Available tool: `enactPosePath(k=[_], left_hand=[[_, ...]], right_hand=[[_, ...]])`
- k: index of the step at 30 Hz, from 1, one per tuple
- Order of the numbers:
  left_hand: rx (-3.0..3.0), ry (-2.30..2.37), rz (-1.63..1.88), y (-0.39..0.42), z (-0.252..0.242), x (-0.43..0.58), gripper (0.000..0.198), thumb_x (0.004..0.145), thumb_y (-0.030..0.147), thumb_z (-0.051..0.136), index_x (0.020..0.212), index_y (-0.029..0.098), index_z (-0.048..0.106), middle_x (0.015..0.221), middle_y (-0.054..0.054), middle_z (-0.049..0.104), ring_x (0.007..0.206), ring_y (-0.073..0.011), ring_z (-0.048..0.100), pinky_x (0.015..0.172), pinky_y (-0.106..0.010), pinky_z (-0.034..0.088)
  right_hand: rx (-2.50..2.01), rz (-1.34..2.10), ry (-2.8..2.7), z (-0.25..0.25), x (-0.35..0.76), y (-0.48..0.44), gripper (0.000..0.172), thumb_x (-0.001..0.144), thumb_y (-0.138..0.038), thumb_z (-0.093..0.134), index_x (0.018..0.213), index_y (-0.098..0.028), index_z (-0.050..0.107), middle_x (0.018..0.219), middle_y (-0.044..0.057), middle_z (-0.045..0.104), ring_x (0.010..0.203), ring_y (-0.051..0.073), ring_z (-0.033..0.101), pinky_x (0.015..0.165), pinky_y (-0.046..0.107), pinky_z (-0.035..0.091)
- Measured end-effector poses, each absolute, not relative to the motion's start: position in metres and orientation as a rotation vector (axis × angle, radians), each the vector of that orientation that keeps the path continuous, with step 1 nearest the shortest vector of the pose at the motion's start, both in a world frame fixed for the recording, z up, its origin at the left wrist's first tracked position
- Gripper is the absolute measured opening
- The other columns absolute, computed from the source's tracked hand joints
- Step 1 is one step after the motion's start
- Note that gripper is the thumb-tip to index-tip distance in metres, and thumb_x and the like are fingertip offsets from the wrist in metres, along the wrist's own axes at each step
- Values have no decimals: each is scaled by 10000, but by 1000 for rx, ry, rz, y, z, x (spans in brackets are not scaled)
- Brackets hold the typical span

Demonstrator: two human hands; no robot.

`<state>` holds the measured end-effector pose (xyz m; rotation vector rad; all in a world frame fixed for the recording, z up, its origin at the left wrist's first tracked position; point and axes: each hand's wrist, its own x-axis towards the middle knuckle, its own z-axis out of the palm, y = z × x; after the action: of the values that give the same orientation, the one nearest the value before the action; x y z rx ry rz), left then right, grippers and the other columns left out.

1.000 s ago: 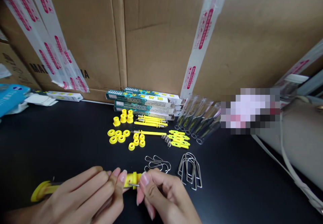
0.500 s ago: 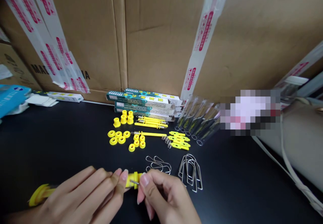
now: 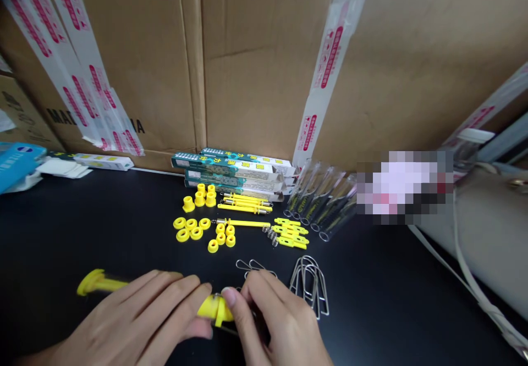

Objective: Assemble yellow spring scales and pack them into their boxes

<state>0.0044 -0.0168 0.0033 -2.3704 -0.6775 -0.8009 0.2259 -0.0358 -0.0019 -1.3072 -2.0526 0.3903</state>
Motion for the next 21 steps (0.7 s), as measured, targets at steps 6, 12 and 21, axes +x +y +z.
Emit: enactPosePath(k=[6, 12, 21], left_hand=[[-2367, -719, -889, -15, 2, 3, 470, 1153, 131, 258, 1000, 112, 702, 859, -26, 819, 794, -180, 763, 781, -327, 537], [-2401, -729, -952, -10, 8, 8, 539, 1163, 162, 180, 940, 130, 670, 671, 7, 757, 587, -154, 713, 637, -317, 511], [-2395, -719, -916, -10, 13, 6, 466, 1162, 121, 170, 1012, 142, 610, 777, 13, 829, 688, -141, 785, 726, -304, 527]], right_hand=[[-1165, 534, -2105, -15, 237, -31, 304, 1037, -311, 628, 1330, -274, 553, 996, 12, 747, 691, 144, 732, 653, 203, 615], [-995, 663, -2152, -15, 237, -31, 390, 976, -370, 730, 1340, -267, 639, 1115, 50, 747, 959, 187, 772, 865, 205, 624], [-940, 422, -2307, -15, 237, -32, 443, 1049, -305, 620, 1464, -183, 525, 1166, 105, 715, 1049, 196, 749, 949, 230, 607]])
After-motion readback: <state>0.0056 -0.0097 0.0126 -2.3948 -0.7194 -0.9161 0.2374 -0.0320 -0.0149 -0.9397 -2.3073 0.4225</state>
